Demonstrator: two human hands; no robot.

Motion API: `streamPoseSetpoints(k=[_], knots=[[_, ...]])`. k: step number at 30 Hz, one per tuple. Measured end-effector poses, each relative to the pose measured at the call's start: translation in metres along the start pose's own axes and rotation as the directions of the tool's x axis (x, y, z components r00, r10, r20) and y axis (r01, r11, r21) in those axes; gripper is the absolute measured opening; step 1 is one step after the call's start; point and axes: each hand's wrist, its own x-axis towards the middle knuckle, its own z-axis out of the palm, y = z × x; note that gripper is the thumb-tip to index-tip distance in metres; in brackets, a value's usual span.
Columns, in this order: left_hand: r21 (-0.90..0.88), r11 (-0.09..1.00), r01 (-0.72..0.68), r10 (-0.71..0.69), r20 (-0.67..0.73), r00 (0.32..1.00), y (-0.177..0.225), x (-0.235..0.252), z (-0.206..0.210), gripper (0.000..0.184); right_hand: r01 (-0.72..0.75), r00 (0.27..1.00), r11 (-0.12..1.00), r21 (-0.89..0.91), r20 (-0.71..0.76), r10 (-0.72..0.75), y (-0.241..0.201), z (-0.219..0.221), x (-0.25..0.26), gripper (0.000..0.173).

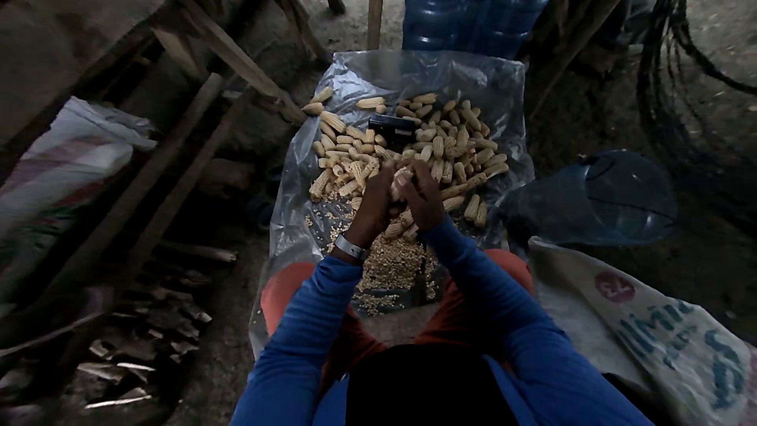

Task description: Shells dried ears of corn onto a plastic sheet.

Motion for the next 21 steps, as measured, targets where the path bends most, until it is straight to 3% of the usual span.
streamPoseSetpoints(k=[3,6,9,11,13,16,21], knots=[[-0.063,0.997,0.042,-0.041,0.009,0.999,0.008,-0.011,-0.003,0.047,0.054,0.998,0.999,-0.003,0.037,-0.054,0.000,0.002,-0.003,0.032],[-0.104,0.993,0.063,-0.050,0.116,0.992,0.012,-0.011,-0.009,0.056,-0.015,1.000,0.990,0.142,0.026,0.012,-0.004,-0.001,-0.001,0.032],[0.106,0.993,-0.053,0.029,0.215,0.976,0.009,-0.014,-0.019,0.070,-0.137,0.989,0.943,0.302,-0.003,0.145,0.000,-0.009,0.006,0.031],[0.339,0.933,-0.118,0.062,0.173,0.983,0.007,-0.019,-0.018,0.061,-0.194,0.979,0.916,0.351,0.010,0.203,-0.001,-0.014,0.008,0.034],[0.452,0.871,-0.194,0.139,0.153,0.978,0.005,-0.016,-0.007,0.054,-0.164,0.985,0.947,0.276,-0.004,0.172,-0.002,-0.012,0.008,0.038],[0.473,0.845,-0.249,0.213,0.128,0.969,-0.009,0.001,0.000,0.051,-0.121,0.991,0.982,0.143,-0.048,0.129,0.000,-0.005,0.006,0.042],[0.416,0.892,-0.180,0.219,-0.048,0.975,-0.031,0.012,0.010,0.059,-0.058,0.992,0.982,0.182,-0.100,0.077,0.007,0.005,0.003,0.049]])
